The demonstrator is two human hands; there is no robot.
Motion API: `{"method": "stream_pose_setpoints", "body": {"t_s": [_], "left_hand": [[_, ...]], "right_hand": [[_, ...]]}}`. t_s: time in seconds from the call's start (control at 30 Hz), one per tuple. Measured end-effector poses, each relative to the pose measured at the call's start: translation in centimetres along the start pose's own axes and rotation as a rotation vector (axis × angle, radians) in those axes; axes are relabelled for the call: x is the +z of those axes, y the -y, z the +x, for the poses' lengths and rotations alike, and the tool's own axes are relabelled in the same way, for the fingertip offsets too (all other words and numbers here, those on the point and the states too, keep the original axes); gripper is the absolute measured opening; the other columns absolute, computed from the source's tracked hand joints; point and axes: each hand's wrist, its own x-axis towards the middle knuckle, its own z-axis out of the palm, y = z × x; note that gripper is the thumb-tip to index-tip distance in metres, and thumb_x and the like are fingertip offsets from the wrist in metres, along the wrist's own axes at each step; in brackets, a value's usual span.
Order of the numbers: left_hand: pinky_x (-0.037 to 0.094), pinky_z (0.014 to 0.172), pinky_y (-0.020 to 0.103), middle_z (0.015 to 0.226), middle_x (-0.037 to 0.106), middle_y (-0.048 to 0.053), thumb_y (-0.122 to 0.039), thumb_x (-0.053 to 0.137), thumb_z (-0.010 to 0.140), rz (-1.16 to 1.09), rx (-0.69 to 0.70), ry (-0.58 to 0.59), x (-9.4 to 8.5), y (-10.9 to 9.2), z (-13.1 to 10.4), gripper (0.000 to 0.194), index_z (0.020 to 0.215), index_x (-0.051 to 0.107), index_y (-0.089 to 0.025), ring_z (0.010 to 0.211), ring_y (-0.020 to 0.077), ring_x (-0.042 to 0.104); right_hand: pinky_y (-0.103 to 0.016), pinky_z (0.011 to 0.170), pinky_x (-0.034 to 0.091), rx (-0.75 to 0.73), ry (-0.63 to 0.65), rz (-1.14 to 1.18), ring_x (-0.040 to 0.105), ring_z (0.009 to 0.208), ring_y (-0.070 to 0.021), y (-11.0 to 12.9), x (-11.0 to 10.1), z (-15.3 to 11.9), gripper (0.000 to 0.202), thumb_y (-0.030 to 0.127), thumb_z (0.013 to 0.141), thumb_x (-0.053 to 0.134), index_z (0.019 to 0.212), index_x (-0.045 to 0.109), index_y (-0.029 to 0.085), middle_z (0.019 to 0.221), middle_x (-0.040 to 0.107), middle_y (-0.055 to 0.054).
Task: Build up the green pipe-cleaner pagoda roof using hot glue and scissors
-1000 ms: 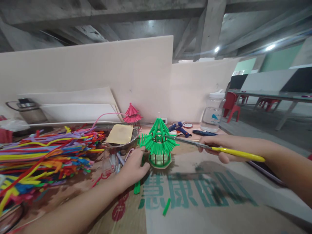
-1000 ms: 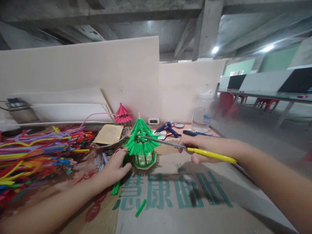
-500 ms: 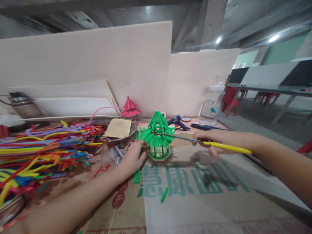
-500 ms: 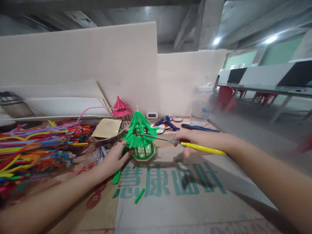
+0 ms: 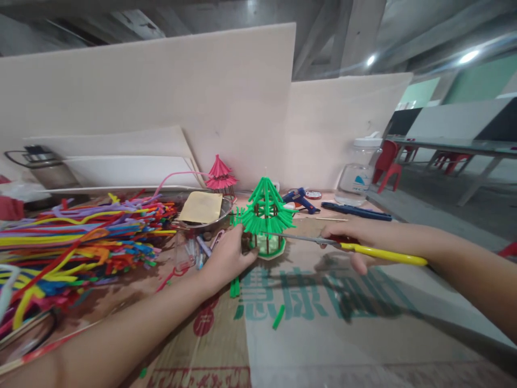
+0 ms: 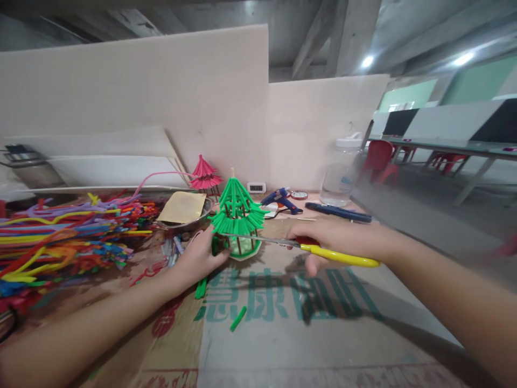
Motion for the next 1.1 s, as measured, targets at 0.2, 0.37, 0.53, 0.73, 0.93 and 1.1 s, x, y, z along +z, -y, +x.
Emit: {"method": "stream_pose_setpoints", "body": {"t_s": [0.2,0.37,0.53,0.73,0.93,1.1], "left_hand": [[0.049,0.083,0.044,0.1,0.063,0.013,-0.034,0.056,0.084,0.023,-0.004,0.049,-0.6,-0.1,-0.2,0.029,0.106,0.053,-0.015,0.095,0.0304,0.061],[0.047,0.089,0.046,0.109,0.061,0.016,-0.033,0.052,0.088,-0.029,0.081,0.029,-0.9,-0.4,-0.4,0.031,0.113,0.05,-0.015,0.106,0.0325,0.058],[0.047,0.088,0.044,0.108,0.059,0.014,-0.031,0.052,0.088,-0.022,0.104,0.011,-0.7,-0.1,-0.4,0.029,0.113,0.047,-0.017,0.107,0.0314,0.056],[0.047,0.073,0.038,0.09,0.056,0.009,-0.035,0.052,0.087,0.001,0.103,-0.016,-1.0,-0.4,-0.4,0.017,0.088,0.043,-0.021,0.084,0.0257,0.056],[0.046,0.077,0.04,0.096,0.057,0.012,-0.035,0.05,0.088,-0.026,0.105,0.002,-0.9,-0.4,-0.5,0.018,0.094,0.047,-0.018,0.09,0.0281,0.056],[0.046,0.079,0.043,0.099,0.057,0.015,-0.035,0.049,0.088,-0.026,0.091,0.025,-1.0,-0.4,-0.5,0.021,0.097,0.048,-0.016,0.093,0.0302,0.056]], "right_hand": [[-0.027,0.065,0.039,0.082,-0.053,-0.049,0.053,0.076,-0.0185,-1.7,-0.1,-0.4,0.026,0.025,0.082,0.057,0.107,0.062,0.023,0.083,0.06,0.0],[-0.027,0.059,0.037,0.074,-0.117,0.001,0.054,0.071,-0.0201,-2.7,0.0,-0.3,0.026,0.037,0.084,0.059,0.105,0.064,0.023,0.074,0.059,-0.001],[-0.027,0.063,0.038,0.042,-0.09,-0.072,0.052,0.08,-0.0201,-2.1,-0.3,-0.1,0.031,0.044,0.078,0.066,0.098,0.063,0.02,0.092,0.058,-0.002],[-0.024,0.061,0.036,0.108,-0.062,-0.057,0.049,0.073,-0.0152,-2.1,-0.1,-0.1,0.027,0.027,0.077,0.064,0.104,0.06,0.021,0.088,0.056,0.001],[-0.024,0.061,0.035,0.085,-0.088,-0.056,0.047,0.07,-0.0136,-1.4,-0.2,0.0,0.025,0.031,0.078,0.069,0.1,0.062,0.02,0.084,0.053,0.002],[-0.024,0.06,0.034,0.104,-0.058,-0.088,0.046,0.071,-0.0139,-1.6,-0.1,0.2,0.023,0.027,0.077,0.068,0.096,0.06,0.019,0.083,0.053,0.002]]}}
